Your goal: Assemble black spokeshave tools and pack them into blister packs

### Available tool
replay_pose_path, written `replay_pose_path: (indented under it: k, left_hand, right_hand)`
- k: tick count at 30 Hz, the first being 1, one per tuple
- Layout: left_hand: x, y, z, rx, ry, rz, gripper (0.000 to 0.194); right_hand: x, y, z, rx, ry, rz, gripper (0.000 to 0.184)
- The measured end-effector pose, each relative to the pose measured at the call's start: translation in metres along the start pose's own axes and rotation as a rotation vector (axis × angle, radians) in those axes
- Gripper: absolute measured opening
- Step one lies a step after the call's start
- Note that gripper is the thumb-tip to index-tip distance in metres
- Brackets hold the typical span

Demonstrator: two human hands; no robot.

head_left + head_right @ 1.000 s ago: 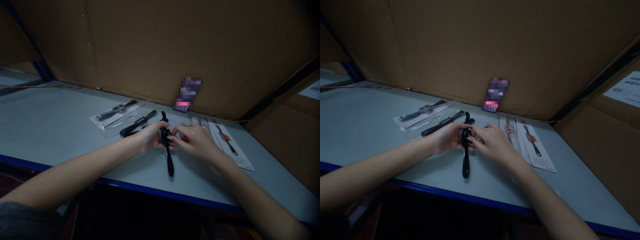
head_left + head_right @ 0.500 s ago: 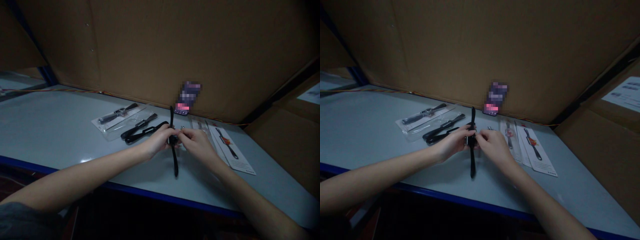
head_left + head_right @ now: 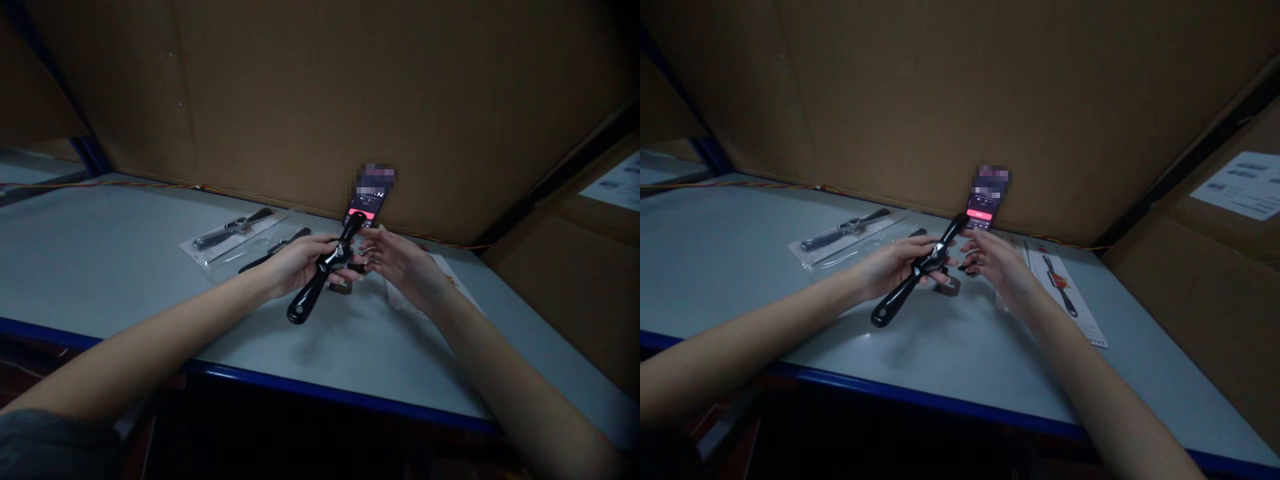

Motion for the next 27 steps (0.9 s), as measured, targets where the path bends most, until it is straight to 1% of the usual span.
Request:
replay_pose_path:
  k: [3,5,7,10,14,17,22,24,27]
  left_hand:
    - [0.008,0.002,0.016,-0.137,0.013,0.127,0.028]
    - [0.012,0.004,0.022,-0.172,0.006,0.158,0.028]
    - [0.016,0.007,0.023,-0.169,-0.021,0.166,0.024]
    - [0.021,0.01,0.022,-0.164,-0.136,0.153,0.017]
    - [0.016,0.011,0.023,-0.192,-0.303,0.083,0.024]
    - [0.013,0.009,0.023,-0.165,-0.353,0.052,0.026]
    - [0.019,0.009,0.02,-0.059,-0.396,0.094,0.021]
    - [0.021,0.009,0.019,-0.033,-0.402,0.1,0.019]
    - [0.019,0.009,0.016,-0.001,-0.369,0.053,0.016]
  right_hand:
    - [0.003,-0.001,-0.005,0.036,-0.061,0.061,0.03]
    - [0.004,0.0,-0.002,-0.005,-0.096,0.073,0.027]
    - [0.004,0.003,0.006,-0.086,-0.108,0.069,0.025]
    - [0.005,0.008,0.018,-0.176,-0.027,0.05,0.025]
    - [0.006,0.013,0.028,-0.223,0.107,0.014,0.02]
    - [0.007,0.014,0.029,-0.236,0.161,0.001,0.019]
    - [0.002,0.012,0.027,-0.225,0.196,-0.053,0.02]
    - [-0.002,0.011,0.03,-0.249,0.217,-0.071,0.021]
    - [-0.006,0.008,0.033,-0.303,0.245,-0.071,0.029]
Point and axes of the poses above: each hand's wrist, its own y-axis away from the middle knuckle, its own x-axis out of the palm, z = x × y, the point moved 9 cm from there along -y, towards the middle knuckle, and after that the axes turned 5 degrees about y, right-handed, at the moved point
